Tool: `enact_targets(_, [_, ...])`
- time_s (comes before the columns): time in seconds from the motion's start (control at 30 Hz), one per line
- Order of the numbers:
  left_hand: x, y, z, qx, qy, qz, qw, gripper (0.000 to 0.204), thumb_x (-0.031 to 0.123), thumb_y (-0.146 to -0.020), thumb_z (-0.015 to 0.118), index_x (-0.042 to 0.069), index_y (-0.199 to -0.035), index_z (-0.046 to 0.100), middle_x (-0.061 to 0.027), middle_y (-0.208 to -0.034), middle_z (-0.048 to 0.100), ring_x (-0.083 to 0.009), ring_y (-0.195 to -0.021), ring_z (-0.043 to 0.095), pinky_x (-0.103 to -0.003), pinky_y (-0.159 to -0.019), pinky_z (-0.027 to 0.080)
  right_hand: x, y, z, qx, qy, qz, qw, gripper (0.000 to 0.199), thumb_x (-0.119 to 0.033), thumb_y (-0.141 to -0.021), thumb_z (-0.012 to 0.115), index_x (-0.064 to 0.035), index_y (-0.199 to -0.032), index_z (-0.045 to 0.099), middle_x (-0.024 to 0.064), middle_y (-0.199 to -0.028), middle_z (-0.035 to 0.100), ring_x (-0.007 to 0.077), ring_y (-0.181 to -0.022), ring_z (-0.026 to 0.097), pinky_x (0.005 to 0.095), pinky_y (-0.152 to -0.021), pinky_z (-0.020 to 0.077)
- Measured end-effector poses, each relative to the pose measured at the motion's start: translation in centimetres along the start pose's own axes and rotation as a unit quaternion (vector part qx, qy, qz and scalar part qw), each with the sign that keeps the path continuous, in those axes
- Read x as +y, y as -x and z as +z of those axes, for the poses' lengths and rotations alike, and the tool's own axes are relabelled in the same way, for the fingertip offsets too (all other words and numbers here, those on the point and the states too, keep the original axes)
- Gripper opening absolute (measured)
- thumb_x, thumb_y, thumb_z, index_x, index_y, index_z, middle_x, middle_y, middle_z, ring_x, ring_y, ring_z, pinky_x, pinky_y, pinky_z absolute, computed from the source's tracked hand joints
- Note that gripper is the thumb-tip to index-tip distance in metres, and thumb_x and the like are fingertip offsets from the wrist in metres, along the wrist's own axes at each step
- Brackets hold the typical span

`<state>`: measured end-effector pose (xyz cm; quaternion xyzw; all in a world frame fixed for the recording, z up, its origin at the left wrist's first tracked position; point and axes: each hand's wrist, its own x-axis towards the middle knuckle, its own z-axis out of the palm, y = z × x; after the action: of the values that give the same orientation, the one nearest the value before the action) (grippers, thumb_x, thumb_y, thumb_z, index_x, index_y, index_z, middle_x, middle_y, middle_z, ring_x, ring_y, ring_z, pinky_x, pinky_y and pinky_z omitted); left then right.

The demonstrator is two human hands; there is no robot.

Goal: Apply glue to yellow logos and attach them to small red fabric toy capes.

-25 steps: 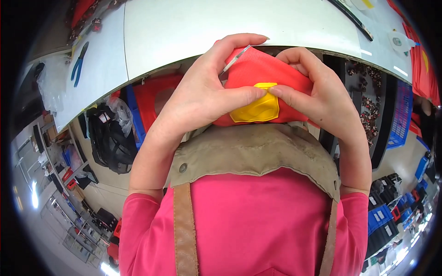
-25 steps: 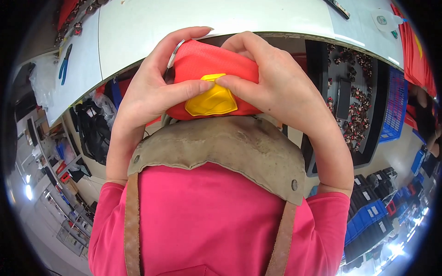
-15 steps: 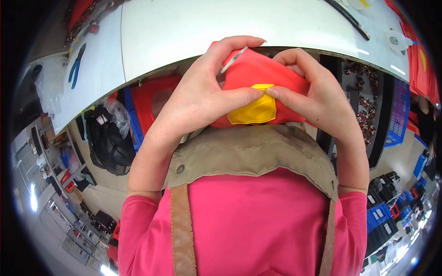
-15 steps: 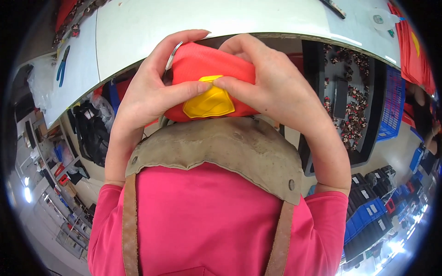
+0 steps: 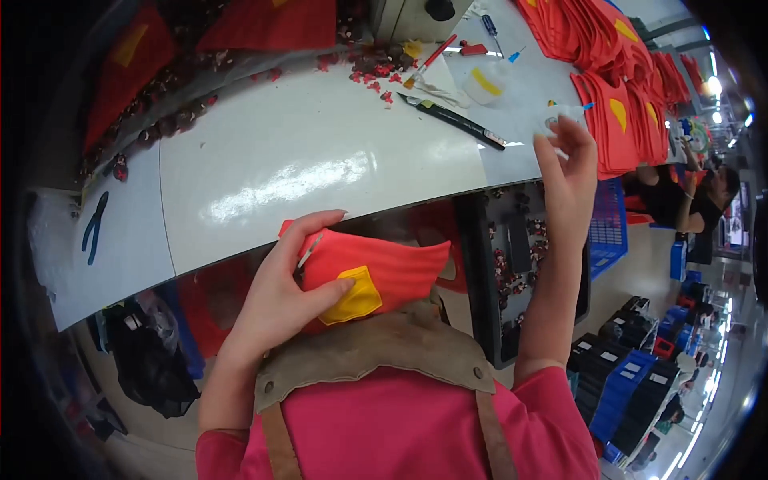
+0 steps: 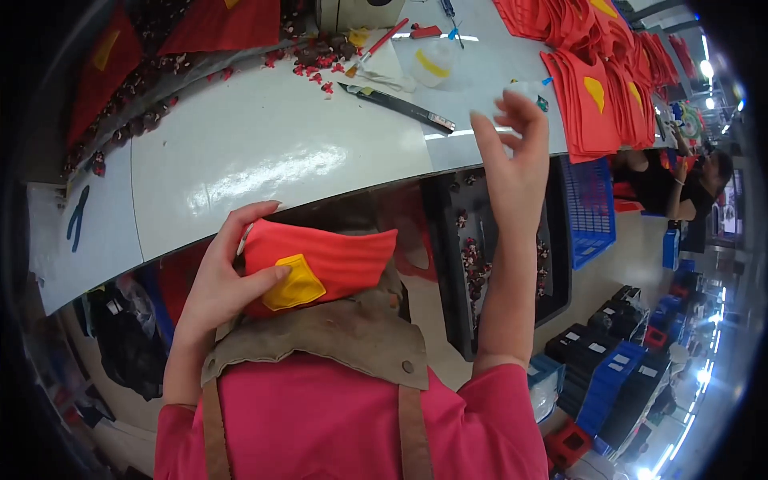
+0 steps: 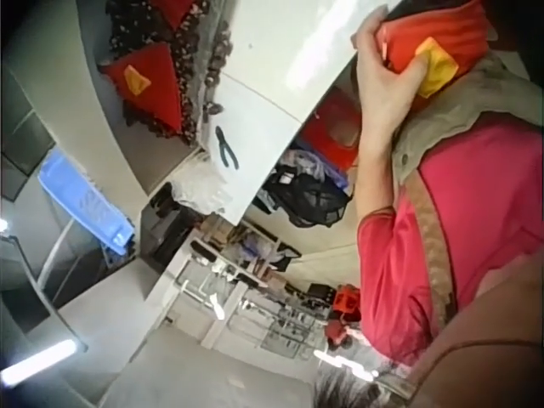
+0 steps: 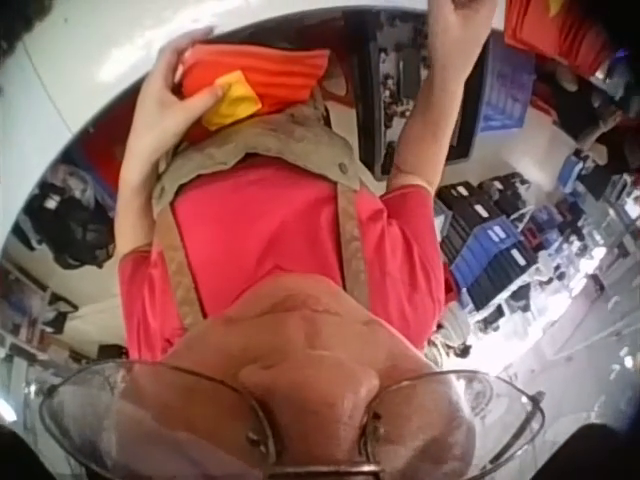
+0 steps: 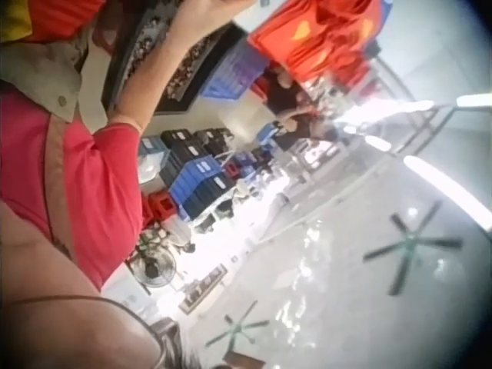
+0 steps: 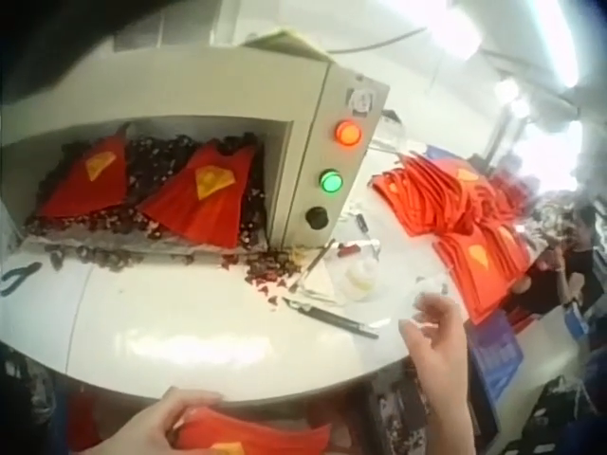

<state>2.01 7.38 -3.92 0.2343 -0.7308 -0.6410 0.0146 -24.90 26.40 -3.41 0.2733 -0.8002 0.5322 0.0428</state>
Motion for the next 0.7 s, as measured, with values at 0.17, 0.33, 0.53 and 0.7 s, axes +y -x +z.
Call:
enact_targets(0.17, [-1.1,-0.4,0.3,0.022,0.027,0.037,0.999,0.061,0.006,-0.076,0.069,0.005,-0.133,0.047,-0.0093,-0.13,0.052,-0.0174,-0.12,0.05,-0.029,-0.103,0.039,5.1,-6.7,3.8,-0.059,0.04,-0.112,0.991,0.061,-0.027,-0.083,0.075,0.0024,-0.129,0.049,0.0137,-0.122,0.056,0.019,-0.111,0.054,0.0296,-0.093,0.0439])
enact_targets(0.33, [-1.4,-0.7,0.1,0.017,0.044,0.047,0.998,0.06,0.009,-0.077,0.067,0.007,-0.133,0.047,-0.0088,-0.128,0.054,-0.0168,-0.116,0.053,-0.029,-0.1,0.041,5.7,-8.8,4.3,-0.125,0.118,0.03,0.985,0.045,-0.044,-0.081,0.074,-0.0027,-0.085,0.056,-0.0023,-0.068,0.048,0.0082,-0.063,0.047,0.0231,-0.059,0.0416])
enact_targets(0.53, [-2.1,0.0,-0.4,0.009,0.051,0.037,0.998,0.061,0.003,-0.077,0.069,0.008,-0.134,0.048,-0.0059,-0.133,0.05,-0.0139,-0.117,0.051,-0.029,-0.103,0.04,-0.1,-0.9,2.4,-0.172,-0.047,-0.014,0.984,0.053,-0.029,-0.085,0.072,0.0043,-0.122,0.055,0.0104,-0.115,0.062,0.0152,-0.107,0.058,0.029,-0.093,0.0441])
enact_targets(0.7, [-2.1,0.0,-0.5,-0.005,0.059,0.042,0.997,0.059,0.002,-0.077,0.068,0.007,-0.133,0.048,-0.0057,-0.133,0.05,-0.0137,-0.116,0.052,-0.028,-0.102,0.041,-1.8,5.4,0.0,-0.316,-0.064,-0.003,0.947,0.053,-0.018,-0.073,0.083,-0.0013,-0.115,0.057,0.003,-0.103,0.061,0.0125,-0.095,0.057,0.0261,-0.086,0.044])
